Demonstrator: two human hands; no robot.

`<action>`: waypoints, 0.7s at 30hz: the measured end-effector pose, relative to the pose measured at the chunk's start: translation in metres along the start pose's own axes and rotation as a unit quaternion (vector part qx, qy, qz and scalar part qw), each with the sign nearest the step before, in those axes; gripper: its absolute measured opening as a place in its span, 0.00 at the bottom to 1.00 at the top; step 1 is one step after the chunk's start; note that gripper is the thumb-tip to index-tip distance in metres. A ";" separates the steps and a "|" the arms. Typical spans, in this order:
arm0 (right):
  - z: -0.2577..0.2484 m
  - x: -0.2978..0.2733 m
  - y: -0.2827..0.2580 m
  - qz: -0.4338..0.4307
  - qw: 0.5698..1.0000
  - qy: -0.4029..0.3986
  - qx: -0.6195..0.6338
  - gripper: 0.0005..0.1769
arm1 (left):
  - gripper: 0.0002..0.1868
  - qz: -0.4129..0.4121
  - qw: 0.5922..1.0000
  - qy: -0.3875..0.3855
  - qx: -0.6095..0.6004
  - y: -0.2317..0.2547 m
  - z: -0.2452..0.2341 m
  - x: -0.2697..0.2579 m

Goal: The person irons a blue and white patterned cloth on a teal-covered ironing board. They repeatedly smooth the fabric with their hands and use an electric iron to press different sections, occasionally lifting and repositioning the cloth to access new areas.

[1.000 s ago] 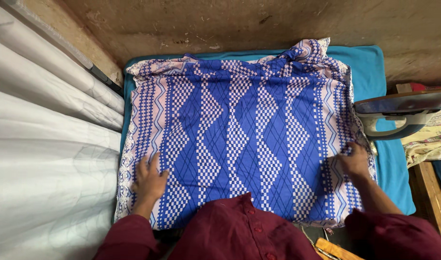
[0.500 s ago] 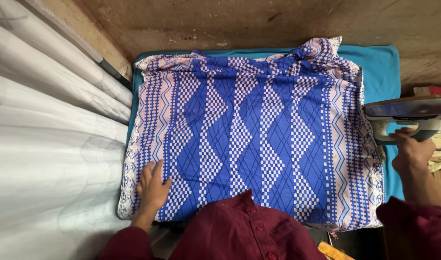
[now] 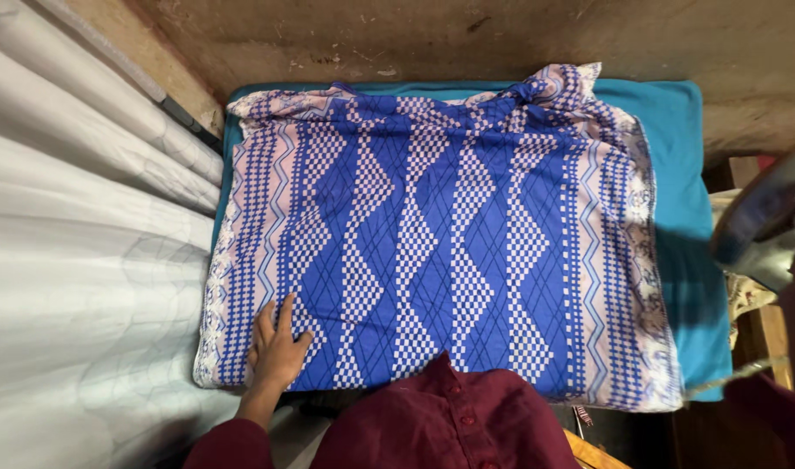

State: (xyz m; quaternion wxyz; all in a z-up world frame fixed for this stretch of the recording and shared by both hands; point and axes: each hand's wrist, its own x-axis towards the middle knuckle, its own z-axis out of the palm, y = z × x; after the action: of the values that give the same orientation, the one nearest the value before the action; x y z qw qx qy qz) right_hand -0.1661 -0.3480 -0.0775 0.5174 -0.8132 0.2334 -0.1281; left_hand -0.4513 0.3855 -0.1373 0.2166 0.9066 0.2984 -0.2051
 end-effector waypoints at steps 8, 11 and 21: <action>-0.068 -0.079 -0.071 -0.028 0.903 -0.034 -0.427 0.24 | 0.50 0.000 0.999 -0.025 0.022 -0.003 0.012 0.008; -0.083 -0.131 -0.073 -0.014 0.840 -0.088 -0.535 0.26 | 0.51 -0.003 0.998 -0.041 0.040 -0.004 0.017 0.013; 0.037 -0.263 -0.028 0.171 0.900 -0.234 -0.326 0.22 | 0.53 0.005 0.997 -0.059 0.044 -0.009 0.015 0.016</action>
State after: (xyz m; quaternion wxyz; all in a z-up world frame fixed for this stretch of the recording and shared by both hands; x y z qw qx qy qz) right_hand -0.3680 -0.1744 -0.0592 0.2767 -0.8907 0.2694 0.2399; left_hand -0.4492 0.3919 -0.1598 0.1947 0.9029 0.2715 -0.2706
